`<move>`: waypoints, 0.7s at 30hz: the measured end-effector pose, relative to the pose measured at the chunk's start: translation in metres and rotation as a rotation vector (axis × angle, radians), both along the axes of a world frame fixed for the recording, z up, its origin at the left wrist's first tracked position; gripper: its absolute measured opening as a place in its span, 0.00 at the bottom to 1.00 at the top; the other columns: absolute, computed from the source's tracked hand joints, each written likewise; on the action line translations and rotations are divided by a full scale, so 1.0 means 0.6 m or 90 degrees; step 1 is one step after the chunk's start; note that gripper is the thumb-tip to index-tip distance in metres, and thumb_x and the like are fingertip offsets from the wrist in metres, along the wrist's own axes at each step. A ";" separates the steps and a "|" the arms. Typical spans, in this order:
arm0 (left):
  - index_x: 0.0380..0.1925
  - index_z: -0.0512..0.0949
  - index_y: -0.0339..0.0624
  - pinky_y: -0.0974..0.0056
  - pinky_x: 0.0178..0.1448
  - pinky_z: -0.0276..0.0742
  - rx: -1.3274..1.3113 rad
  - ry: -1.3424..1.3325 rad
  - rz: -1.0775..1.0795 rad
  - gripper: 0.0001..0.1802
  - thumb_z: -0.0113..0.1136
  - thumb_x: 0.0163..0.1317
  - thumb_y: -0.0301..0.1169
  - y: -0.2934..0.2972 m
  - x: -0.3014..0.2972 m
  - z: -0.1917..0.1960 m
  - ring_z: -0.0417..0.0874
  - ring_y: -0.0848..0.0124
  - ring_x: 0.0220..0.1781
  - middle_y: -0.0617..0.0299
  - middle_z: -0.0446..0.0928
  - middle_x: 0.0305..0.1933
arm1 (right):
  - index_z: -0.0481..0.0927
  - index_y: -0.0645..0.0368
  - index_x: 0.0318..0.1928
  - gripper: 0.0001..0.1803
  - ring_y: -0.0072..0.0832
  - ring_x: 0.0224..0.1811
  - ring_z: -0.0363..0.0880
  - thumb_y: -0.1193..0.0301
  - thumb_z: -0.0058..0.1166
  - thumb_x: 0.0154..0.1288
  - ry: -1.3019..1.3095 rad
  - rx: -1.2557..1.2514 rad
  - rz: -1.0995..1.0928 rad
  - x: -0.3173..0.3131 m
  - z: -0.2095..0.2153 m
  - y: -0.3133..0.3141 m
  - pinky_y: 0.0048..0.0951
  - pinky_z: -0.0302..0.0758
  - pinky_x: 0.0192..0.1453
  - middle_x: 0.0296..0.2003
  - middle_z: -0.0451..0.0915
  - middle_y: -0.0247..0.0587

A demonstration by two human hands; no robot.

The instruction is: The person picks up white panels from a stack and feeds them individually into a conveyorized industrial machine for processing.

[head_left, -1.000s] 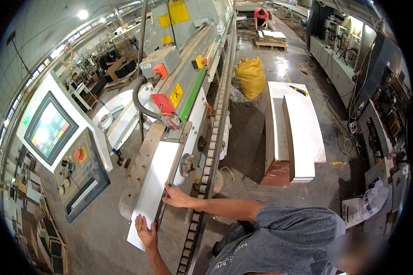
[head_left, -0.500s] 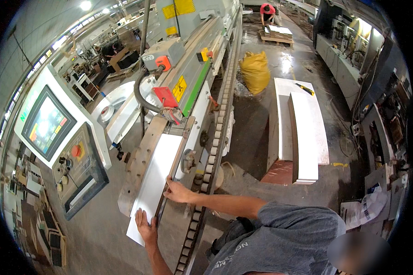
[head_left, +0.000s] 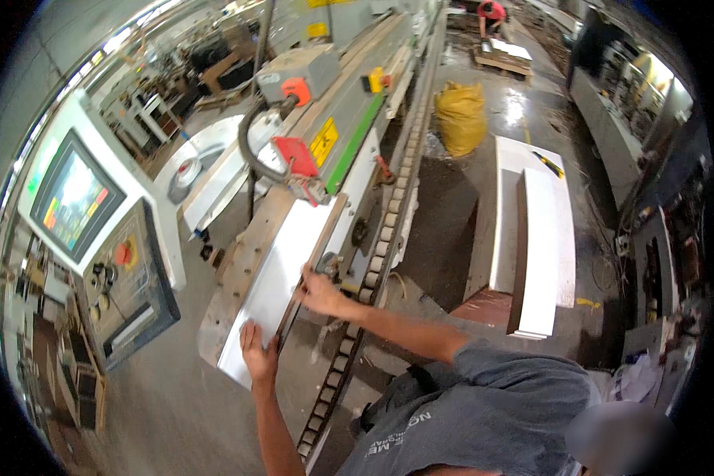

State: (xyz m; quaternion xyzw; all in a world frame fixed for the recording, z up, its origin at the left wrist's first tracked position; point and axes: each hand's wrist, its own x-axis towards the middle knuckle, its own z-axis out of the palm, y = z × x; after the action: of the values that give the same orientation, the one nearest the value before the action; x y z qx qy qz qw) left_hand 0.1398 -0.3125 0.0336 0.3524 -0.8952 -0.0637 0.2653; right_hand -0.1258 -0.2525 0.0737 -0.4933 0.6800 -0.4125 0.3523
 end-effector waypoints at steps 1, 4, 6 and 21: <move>0.50 0.79 0.22 0.45 0.74 0.66 0.001 0.008 0.000 0.25 0.73 0.55 0.26 0.001 -0.020 0.008 0.74 0.38 0.67 0.36 0.75 0.64 | 0.47 0.87 0.70 0.42 0.42 0.37 0.86 0.66 0.52 0.73 -0.022 0.025 0.008 -0.015 0.020 0.002 0.35 0.87 0.39 0.41 0.83 0.63; 0.49 0.80 0.24 0.46 0.73 0.67 -0.033 0.058 -0.035 0.25 0.74 0.53 0.27 -0.030 -0.096 -0.006 0.74 0.40 0.67 0.36 0.76 0.63 | 0.47 0.89 0.70 0.43 0.42 0.38 0.86 0.68 0.54 0.72 0.003 0.021 -0.041 -0.082 -0.029 -0.029 0.35 0.87 0.40 0.39 0.83 0.65; 0.49 0.80 0.24 0.46 0.74 0.67 0.004 0.065 -0.029 0.24 0.73 0.55 0.29 -0.035 -0.137 -0.003 0.73 0.40 0.68 0.37 0.76 0.63 | 0.47 0.84 0.72 0.42 0.44 0.40 0.86 0.67 0.55 0.73 0.047 0.006 -0.068 -0.121 -0.063 -0.046 0.36 0.88 0.44 0.41 0.83 0.64; 0.52 0.80 0.26 0.44 0.72 0.68 -0.039 0.122 -0.083 0.25 0.72 0.58 0.30 -0.127 -0.375 -0.056 0.70 0.40 0.69 0.35 0.74 0.65 | 0.75 0.69 0.63 0.31 0.42 0.46 0.82 0.63 0.63 0.65 0.197 -0.135 -0.454 -0.388 -0.023 0.416 0.41 0.79 0.55 0.45 0.83 0.53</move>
State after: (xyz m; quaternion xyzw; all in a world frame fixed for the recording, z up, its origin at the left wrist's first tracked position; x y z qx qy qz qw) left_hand -0.0851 -0.3887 0.0002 0.2775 -0.8884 -0.0867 0.3553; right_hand -0.3583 -0.0030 0.0596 -0.3163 0.8073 -0.4975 0.0281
